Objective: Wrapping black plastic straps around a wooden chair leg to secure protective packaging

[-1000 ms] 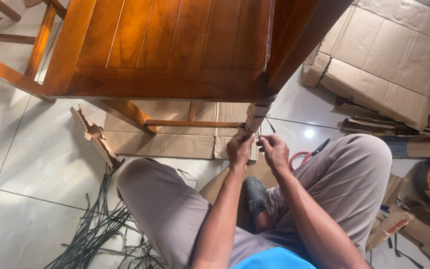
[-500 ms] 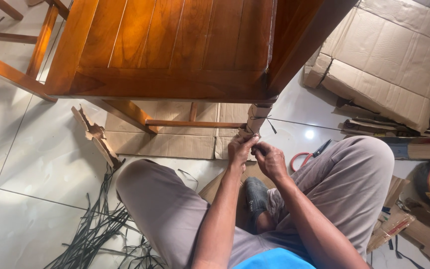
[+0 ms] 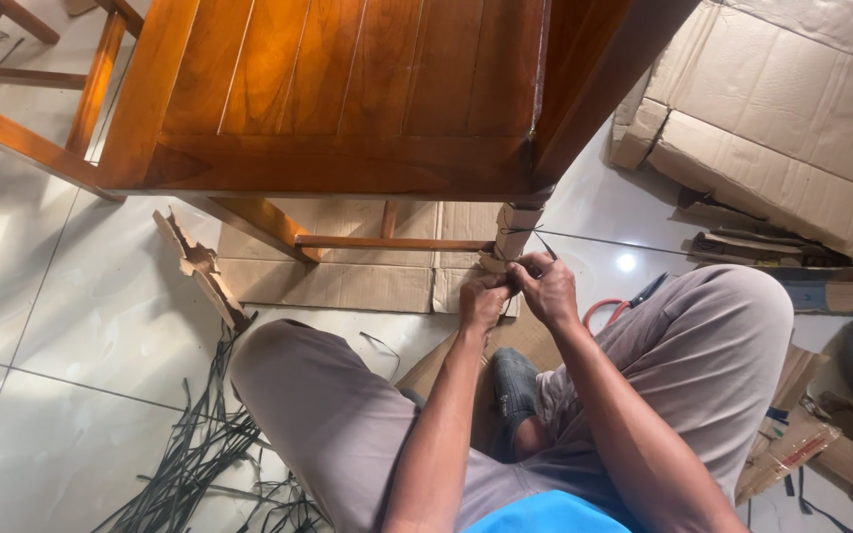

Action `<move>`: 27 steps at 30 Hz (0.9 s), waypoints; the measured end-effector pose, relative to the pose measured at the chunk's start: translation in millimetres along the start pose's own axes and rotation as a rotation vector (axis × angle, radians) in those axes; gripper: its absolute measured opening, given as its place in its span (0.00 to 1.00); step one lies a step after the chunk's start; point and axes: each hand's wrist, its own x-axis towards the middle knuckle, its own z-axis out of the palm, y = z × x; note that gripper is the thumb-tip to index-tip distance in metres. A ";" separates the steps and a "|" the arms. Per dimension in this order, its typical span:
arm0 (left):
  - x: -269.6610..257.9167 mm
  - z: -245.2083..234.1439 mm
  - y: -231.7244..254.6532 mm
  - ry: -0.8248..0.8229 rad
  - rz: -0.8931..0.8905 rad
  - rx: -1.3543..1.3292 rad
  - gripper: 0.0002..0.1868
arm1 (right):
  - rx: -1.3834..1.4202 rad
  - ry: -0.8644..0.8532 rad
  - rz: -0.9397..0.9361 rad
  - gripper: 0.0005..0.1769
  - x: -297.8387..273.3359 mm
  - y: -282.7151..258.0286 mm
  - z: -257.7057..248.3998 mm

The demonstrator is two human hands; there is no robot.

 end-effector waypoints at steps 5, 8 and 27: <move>-7.9 -12.0 21.6 -0.018 -0.004 0.025 0.14 | 0.043 -0.018 -0.007 0.10 -4.6 -18.5 -13.9; -2.9 -11.4 19.7 0.001 0.008 0.042 0.14 | 0.018 -0.012 -0.051 0.09 -9.4 -30.1 -21.8; -11.9 -2.5 34.7 0.146 0.126 0.108 0.12 | -0.213 -0.083 -0.248 0.13 -14.2 -19.2 -20.9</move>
